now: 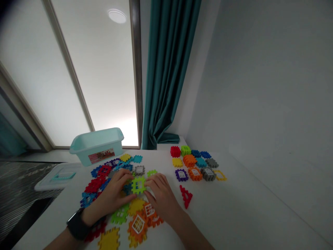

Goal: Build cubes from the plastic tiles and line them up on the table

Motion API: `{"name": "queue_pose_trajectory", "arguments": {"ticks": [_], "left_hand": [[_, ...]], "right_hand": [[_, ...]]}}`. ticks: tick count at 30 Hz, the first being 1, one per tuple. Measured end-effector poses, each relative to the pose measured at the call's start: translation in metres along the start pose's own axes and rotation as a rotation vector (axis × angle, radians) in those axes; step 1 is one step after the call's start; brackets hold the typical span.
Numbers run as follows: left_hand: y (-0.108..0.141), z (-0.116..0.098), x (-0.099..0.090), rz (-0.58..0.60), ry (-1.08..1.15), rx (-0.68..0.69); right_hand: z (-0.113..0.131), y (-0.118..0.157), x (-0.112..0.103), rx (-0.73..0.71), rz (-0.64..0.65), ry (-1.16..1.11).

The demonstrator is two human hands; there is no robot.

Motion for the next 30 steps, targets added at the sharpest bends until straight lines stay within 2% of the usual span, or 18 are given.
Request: {"name": "queue_pose_trajectory", "arguments": {"ticks": [12, 15, 19, 26, 30], "left_hand": [[0.001, -0.003, -0.003, -0.102, -0.136, 0.114], [0.002, -0.005, -0.003, -0.123, -0.146, 0.138], [0.002, -0.011, -0.006, -0.153, -0.131, 0.186], [-0.002, -0.019, -0.006, -0.079, -0.006, 0.314], [-0.003, -0.020, 0.001, -0.087, -0.012, 0.355]], "right_hand": [[0.004, 0.000, -0.001, 0.023, -0.049, -0.032], [0.006, 0.000, 0.000, 0.091, -0.038, -0.076], [0.008, 0.000, 0.003, 0.211, 0.029, -0.247], [0.011, -0.001, 0.009, 0.414, 0.140, -0.604], [0.015, -0.002, 0.015, 0.476, 0.148, -0.674]]}}
Point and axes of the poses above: each hand's wrist, its own y-axis away from the middle knuckle, its own x-axis out of the palm, z = x × y, the point moved 2 cm from there along -y, towards the middle knuckle, and after that the axes turned 5 degrees about y, right-handed, at the moved point
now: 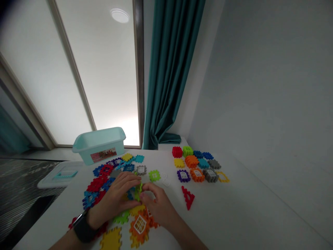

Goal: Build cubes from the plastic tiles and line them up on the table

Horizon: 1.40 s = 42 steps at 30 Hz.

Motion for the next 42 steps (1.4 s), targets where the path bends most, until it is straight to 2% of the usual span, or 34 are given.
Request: {"name": "queue_pose_trajectory", "arguments": {"ticks": [7, 16, 25, 29, 35, 38, 42], "left_hand": [[0.002, 0.000, 0.003, 0.048, -0.057, -0.047], [0.003, 0.009, -0.004, 0.075, -0.144, -0.088], [0.005, 0.002, 0.000, 0.017, -0.165, -0.118], [0.003, 0.000, 0.003, 0.058, -0.140, -0.140], [0.002, 0.000, 0.004, 0.051, -0.046, -0.183], [0.002, -0.002, 0.003, 0.027, 0.002, -0.185], [0.002, -0.006, 0.003, 0.003, 0.079, -0.194]], "right_hand": [[0.002, -0.001, 0.002, 0.078, -0.100, 0.057], [-0.005, -0.007, -0.015, 0.027, -0.088, 0.048], [-0.005, -0.005, -0.011, -0.016, -0.106, 0.038], [0.000, -0.002, -0.008, -0.089, -0.123, 0.115], [0.008, 0.002, -0.004, -0.190, -0.027, 0.090], [0.007, 0.001, -0.005, -0.165, -0.060, 0.067], [0.001, -0.001, -0.003, -0.063, -0.086, 0.034]]}}
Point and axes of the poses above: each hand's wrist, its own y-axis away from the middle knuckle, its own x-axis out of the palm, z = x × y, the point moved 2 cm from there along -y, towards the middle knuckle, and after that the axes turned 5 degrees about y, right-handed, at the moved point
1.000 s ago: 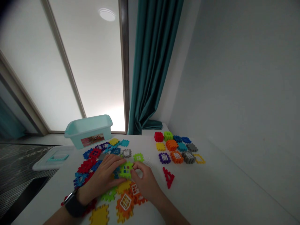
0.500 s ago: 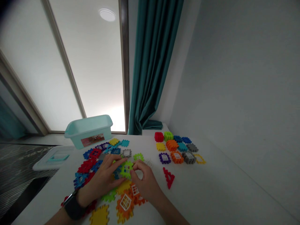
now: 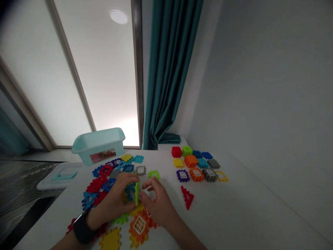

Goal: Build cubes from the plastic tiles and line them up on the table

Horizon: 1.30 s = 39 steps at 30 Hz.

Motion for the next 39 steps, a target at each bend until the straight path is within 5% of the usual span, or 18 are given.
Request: {"name": "queue_pose_trajectory", "arguments": {"ticks": [6, 21, 28, 33, 39], "left_hand": [[0.003, -0.002, 0.003, -0.015, 0.052, -0.008], [0.002, 0.012, -0.002, -0.002, -0.062, 0.009], [0.003, 0.022, -0.004, 0.002, -0.165, -0.038], [0.003, 0.022, -0.004, -0.006, -0.139, -0.064], [0.001, 0.020, 0.002, -0.018, -0.122, -0.062]], "right_hand": [[-0.003, -0.002, 0.008, 0.082, 0.121, -0.129], [-0.009, -0.005, 0.000, 0.159, -0.033, -0.162], [-0.002, -0.002, -0.008, -0.051, -0.100, 0.216], [0.000, 0.003, -0.010, -0.295, -0.029, 0.446], [-0.002, 0.004, -0.010, -0.320, -0.031, 0.554]]}}
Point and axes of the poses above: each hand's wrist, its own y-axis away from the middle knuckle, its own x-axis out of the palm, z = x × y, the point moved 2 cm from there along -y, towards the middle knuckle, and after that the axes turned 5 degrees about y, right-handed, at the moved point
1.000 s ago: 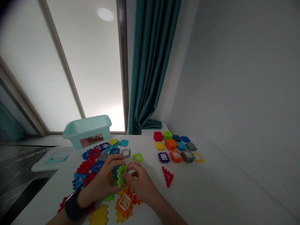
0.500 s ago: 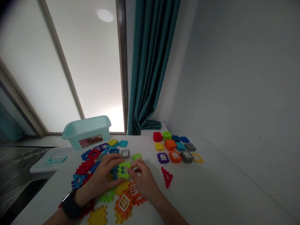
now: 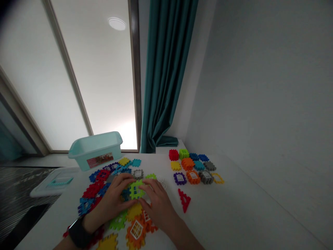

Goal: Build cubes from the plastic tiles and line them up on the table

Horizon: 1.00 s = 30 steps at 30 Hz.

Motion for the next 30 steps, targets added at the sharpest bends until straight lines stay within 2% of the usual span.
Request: {"name": "queue_pose_trajectory", "arguments": {"ticks": [8, 13, 18, 30], "left_hand": [[-0.006, -0.003, 0.005, 0.025, -0.024, 0.006], [-0.015, -0.008, 0.007, 0.045, -0.074, 0.014], [-0.028, -0.013, 0.014, 0.075, -0.081, 0.027], [-0.084, -0.035, 0.061, 0.110, 0.000, 0.070]], "right_hand": [[-0.004, 0.002, -0.001, -0.028, -0.058, 0.124], [-0.005, 0.001, -0.012, -0.043, -0.037, 0.166], [-0.012, 0.003, -0.024, 0.014, -0.009, 0.144], [-0.058, 0.016, -0.064, 0.073, -0.117, 0.299]]}}
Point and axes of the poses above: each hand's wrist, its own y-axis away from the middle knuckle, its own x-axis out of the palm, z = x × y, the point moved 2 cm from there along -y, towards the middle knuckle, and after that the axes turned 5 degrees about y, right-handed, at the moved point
